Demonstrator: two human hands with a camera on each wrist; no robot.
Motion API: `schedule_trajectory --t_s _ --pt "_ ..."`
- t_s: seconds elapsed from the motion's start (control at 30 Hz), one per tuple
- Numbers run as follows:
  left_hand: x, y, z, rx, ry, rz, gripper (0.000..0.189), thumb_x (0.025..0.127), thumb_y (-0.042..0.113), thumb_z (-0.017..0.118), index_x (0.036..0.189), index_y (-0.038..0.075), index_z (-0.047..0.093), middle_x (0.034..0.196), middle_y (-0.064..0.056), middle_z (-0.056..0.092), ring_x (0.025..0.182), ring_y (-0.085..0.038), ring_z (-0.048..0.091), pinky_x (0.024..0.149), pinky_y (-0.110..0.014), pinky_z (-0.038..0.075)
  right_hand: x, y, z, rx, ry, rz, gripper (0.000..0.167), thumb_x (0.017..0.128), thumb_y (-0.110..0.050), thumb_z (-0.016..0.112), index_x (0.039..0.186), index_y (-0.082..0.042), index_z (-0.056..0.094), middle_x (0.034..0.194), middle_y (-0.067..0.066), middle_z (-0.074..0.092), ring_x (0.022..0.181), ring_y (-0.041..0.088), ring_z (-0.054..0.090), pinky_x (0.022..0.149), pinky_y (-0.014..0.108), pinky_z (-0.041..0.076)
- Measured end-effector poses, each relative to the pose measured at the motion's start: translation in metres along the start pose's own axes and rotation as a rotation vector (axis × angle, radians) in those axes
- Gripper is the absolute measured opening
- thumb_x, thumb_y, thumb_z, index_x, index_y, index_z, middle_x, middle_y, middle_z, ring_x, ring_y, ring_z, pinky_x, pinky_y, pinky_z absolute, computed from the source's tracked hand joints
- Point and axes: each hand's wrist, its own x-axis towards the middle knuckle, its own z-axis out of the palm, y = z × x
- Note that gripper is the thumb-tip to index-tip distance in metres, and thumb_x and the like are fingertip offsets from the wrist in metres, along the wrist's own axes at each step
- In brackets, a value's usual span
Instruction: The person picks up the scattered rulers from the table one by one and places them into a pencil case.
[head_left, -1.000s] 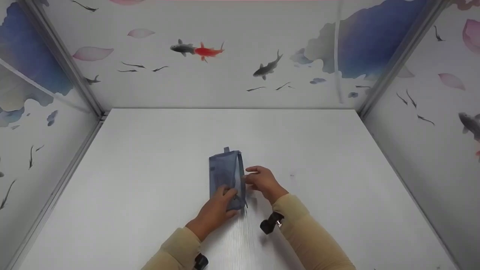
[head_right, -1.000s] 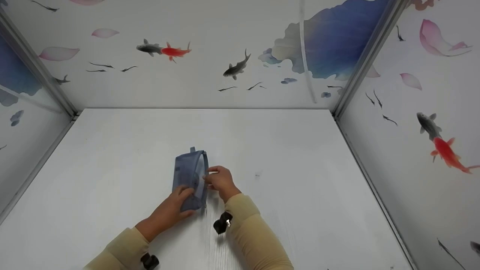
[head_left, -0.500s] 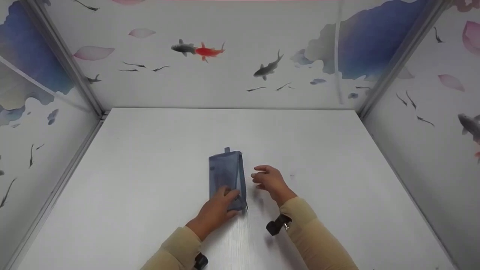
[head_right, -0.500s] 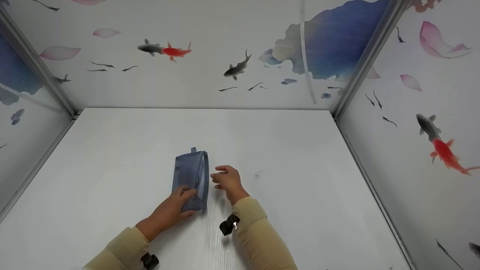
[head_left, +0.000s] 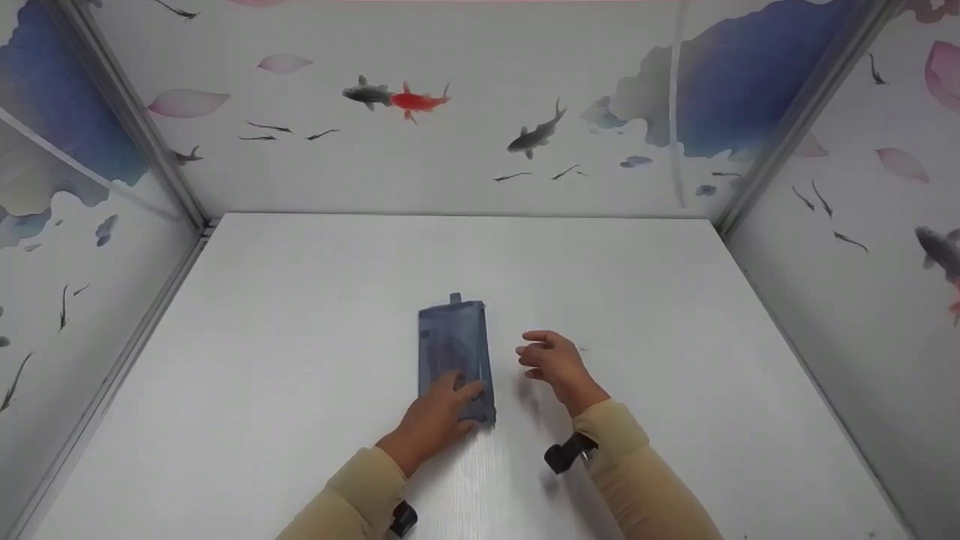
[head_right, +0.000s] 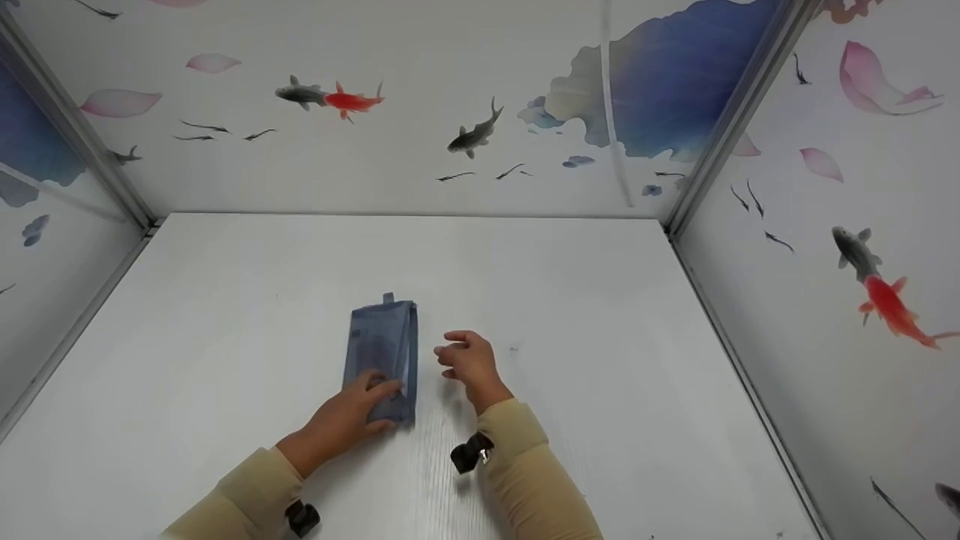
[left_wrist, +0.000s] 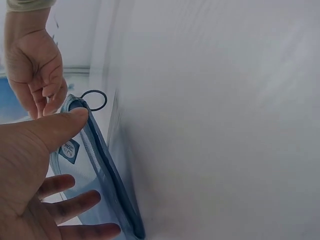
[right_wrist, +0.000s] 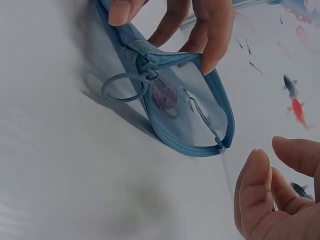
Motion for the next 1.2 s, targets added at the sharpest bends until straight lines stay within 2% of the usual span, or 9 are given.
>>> schedule_trajectory --t_s 0.37,0.5,0.77,1.0,1.2 --pt "0.005 0.005 -0.001 0.02 -0.027 0.02 0.056 0.084 0.024 0.076 0.135 0.017 0.054 0.135 -0.018 0.048 0.123 -0.036 0.051 0.086 -0.047 0.053 -0.008 0.003 -0.013 -0.008 -0.007 -0.008 0.04 0.092 -0.01 0.064 0.129 0.0 0.053 0.117 0.017 0.061 0.108 0.032 0.061 0.088 0.036 0.053" --pt "0.006 0.006 -0.001 0.028 -0.042 0.011 0.057 0.084 0.025 0.076 0.136 0.017 0.054 0.136 -0.017 0.048 0.124 -0.037 0.05 0.085 -0.048 0.053 -0.01 0.004 -0.017 -0.002 -0.001 -0.028 0.04 0.091 -0.008 0.063 0.128 0.002 0.053 0.113 0.017 0.061 0.105 0.032 0.061 0.085 0.035 0.053" --pt "0.005 0.009 0.001 0.027 -0.06 -0.003 0.06 0.085 0.031 0.074 0.139 0.018 0.051 0.136 -0.017 0.049 0.125 -0.039 0.047 0.09 -0.053 0.049 -0.013 0.006 -0.026 0.017 0.013 -0.028 0.04 0.089 -0.003 0.062 0.127 0.004 0.053 0.102 0.012 0.061 0.091 0.022 0.061 0.074 0.031 0.053" --pt "0.003 0.008 0.005 0.008 -0.078 -0.024 0.062 0.086 0.033 0.073 0.141 0.017 0.048 0.137 -0.015 0.051 0.127 -0.037 0.045 0.094 -0.054 0.046 -0.016 0.007 -0.034 -0.035 0.015 -0.043 0.038 0.091 -0.006 0.063 0.126 0.003 0.053 0.102 0.01 0.061 0.093 0.021 0.062 0.077 0.033 0.053" --pt "0.002 0.006 0.002 -0.032 -0.064 -0.052 0.062 0.09 0.043 0.065 0.142 0.014 0.047 0.137 -0.016 0.051 0.127 -0.037 0.045 0.097 -0.053 0.045 -0.019 0.007 -0.035 -0.084 0.032 -0.064 0.036 0.091 -0.005 0.061 0.125 0.003 0.054 0.097 0.009 0.06 0.09 0.02 0.061 0.077 0.033 0.054"
